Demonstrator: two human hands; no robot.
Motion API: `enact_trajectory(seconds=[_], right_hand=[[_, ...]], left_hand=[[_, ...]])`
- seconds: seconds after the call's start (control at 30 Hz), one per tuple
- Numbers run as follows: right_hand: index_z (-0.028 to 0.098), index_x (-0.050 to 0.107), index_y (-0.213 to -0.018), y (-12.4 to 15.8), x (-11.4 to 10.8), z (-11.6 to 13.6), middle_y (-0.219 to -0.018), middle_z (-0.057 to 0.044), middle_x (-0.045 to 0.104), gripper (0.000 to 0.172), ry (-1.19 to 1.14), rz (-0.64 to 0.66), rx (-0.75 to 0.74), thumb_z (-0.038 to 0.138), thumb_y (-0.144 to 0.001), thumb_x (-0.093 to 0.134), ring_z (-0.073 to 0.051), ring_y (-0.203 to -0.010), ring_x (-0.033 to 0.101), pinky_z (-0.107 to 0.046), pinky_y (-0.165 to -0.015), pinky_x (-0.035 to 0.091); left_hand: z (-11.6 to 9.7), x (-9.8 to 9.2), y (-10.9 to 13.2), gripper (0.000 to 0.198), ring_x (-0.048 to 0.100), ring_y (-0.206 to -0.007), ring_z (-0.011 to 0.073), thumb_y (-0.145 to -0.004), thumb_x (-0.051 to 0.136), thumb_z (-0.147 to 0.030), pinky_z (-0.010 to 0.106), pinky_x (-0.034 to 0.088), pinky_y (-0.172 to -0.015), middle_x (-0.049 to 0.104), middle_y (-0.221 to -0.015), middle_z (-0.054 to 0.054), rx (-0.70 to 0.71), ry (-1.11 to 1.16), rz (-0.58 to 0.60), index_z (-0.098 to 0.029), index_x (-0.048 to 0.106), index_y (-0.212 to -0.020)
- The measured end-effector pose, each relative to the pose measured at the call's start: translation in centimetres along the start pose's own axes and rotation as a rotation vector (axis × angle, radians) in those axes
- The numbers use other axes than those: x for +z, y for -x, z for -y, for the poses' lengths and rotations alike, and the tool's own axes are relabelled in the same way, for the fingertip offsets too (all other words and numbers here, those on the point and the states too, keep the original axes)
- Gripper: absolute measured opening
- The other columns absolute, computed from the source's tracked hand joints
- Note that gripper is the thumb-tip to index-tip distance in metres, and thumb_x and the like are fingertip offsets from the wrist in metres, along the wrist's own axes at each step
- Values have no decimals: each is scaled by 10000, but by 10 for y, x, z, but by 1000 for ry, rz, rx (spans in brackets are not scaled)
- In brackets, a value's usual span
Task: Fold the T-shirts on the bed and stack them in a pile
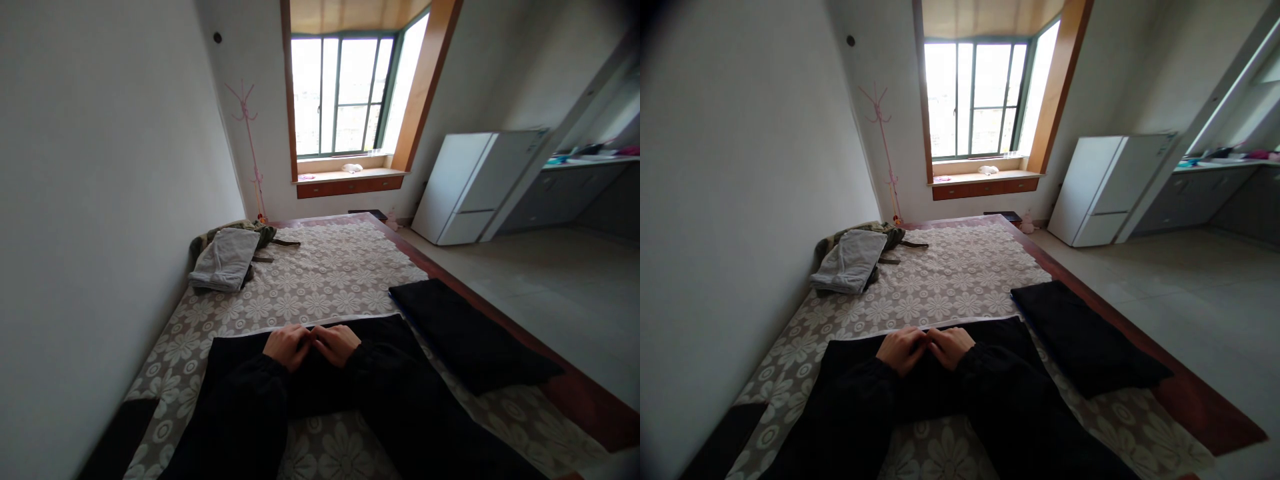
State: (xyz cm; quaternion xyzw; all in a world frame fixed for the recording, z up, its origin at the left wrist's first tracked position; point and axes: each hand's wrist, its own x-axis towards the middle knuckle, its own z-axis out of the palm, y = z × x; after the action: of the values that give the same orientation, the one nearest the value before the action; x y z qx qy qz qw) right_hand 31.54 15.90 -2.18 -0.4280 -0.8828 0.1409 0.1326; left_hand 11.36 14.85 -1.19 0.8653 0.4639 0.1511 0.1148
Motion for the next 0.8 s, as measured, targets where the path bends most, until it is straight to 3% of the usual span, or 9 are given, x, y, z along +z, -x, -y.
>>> enact_trajectory(seconds=[0.8], right_hand=[[245, 627, -1128, 2, -3, 3, -870, -28, 751, 242, 5, 19, 8, 345, -976, 468, -213, -781, 694, -288, -664, 388]], left_hand=[[-1, -2, -1, 182, 655, -886, 212, -931, 494, -324, 310, 465, -757, 714, -981, 46, -18, 12, 16, -234, 648, -966]])
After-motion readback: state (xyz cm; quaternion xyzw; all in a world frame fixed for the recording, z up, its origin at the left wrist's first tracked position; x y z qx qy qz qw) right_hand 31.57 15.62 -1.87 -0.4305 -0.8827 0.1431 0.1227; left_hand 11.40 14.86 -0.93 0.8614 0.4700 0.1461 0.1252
